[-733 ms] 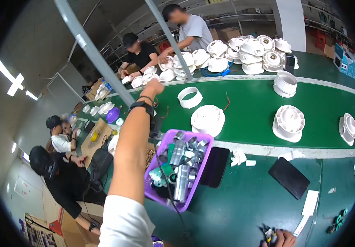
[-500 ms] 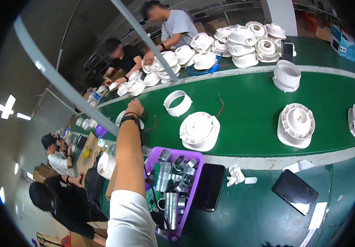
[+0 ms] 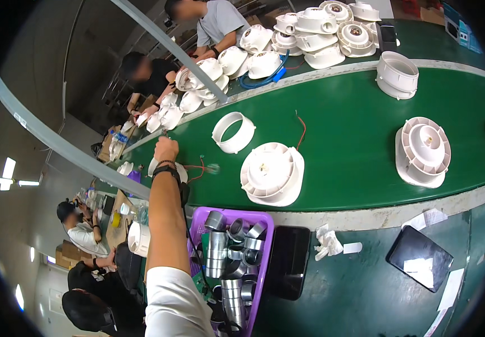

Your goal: The person assembles small electronic components into white and purple plastic housings at a factory workstation. They use pliers to manipulate wires and parts, then place the finished units into a cardboard box.

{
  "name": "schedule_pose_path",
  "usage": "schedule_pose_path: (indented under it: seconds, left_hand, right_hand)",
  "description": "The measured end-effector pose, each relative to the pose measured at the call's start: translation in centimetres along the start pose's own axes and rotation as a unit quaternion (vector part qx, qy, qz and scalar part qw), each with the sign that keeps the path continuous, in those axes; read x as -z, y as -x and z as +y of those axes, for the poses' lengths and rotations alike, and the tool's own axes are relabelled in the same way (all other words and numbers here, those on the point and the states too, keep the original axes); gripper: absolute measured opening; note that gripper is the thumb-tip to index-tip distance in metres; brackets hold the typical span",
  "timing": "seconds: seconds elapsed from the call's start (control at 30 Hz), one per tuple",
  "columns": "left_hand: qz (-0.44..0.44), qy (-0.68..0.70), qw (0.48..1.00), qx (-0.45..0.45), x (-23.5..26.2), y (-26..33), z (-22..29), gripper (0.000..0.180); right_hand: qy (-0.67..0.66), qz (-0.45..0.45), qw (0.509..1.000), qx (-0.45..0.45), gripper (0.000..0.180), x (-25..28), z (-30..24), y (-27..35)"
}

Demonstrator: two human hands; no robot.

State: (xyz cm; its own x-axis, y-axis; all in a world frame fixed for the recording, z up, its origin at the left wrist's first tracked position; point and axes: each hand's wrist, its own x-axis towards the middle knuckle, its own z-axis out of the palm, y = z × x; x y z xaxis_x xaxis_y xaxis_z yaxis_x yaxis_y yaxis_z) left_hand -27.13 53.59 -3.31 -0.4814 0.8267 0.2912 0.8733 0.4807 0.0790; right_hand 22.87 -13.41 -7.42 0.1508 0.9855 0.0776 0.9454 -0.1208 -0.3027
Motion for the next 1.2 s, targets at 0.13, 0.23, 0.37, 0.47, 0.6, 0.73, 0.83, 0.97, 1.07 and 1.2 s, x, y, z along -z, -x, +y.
schedule_pose_path:
  seconds: [0.13,0.23,0.37,0.47,0.6,0.73,0.83,0.97,1.07,1.2]
  left_hand:
    - [-0.085,-0.035,0.993,-0.070,-2.9,-3.0,-3.6,0.037]
    - [-0.158,0.105,0.977,-0.099,-2.3,-1.1,-0.6,0.032]
    - [-0.247,0.131,0.943,-0.181,2.3,4.6,4.3,0.025]
    - [-0.293,0.125,0.852,-0.416,3.8,8.7,5.7,0.023]
    - [-0.306,0.032,0.751,-0.585,3.9,13.7,5.5,0.063]
    - [-0.205,-0.061,0.806,-0.551,2.5,16.2,3.5,0.023]
    - [-0.231,-0.141,0.807,-0.525,4.1,16.9,4.8,0.020]
    - [-0.148,0.038,0.820,-0.552,9.4,19.0,9.2,0.025]
    - [-0.069,0.063,0.798,-0.595,14.3,23.0,6.6,0.025]
    - [-0.060,0.153,0.792,-0.588,24.0,33.4,5.8,0.011]
  right_hand:
    - [-0.048,-0.054,0.997,0.011,0.049,0.6,0.7,-0.2]
    - [-0.011,-0.001,1.000,0.015,0.048,0.7,-0.5,-0.8]
    - [-0.022,-0.021,1.000,-0.001,0.047,1.3,-1.2,-0.7]
    - [-0.050,0.005,0.998,-0.031,0.047,0.9,-1.5,-0.1]
    - [-0.074,0.025,0.996,-0.050,0.046,0.7,-2.1,0.3]
    - [-0.104,0.045,0.993,-0.027,0.047,0.4,-2.3,-0.1]
    - [-0.110,0.076,0.991,-0.021,0.045,0.4,-2.3,0.4]
    - [-0.078,0.133,0.988,-0.029,0.043,0.3,-1.7,1.4]
    - [-0.066,0.087,0.994,-0.007,0.044,0.1,-0.8,1.2]
    - [-0.083,0.144,0.986,0.027,0.041,-0.5,-0.6,1.5]
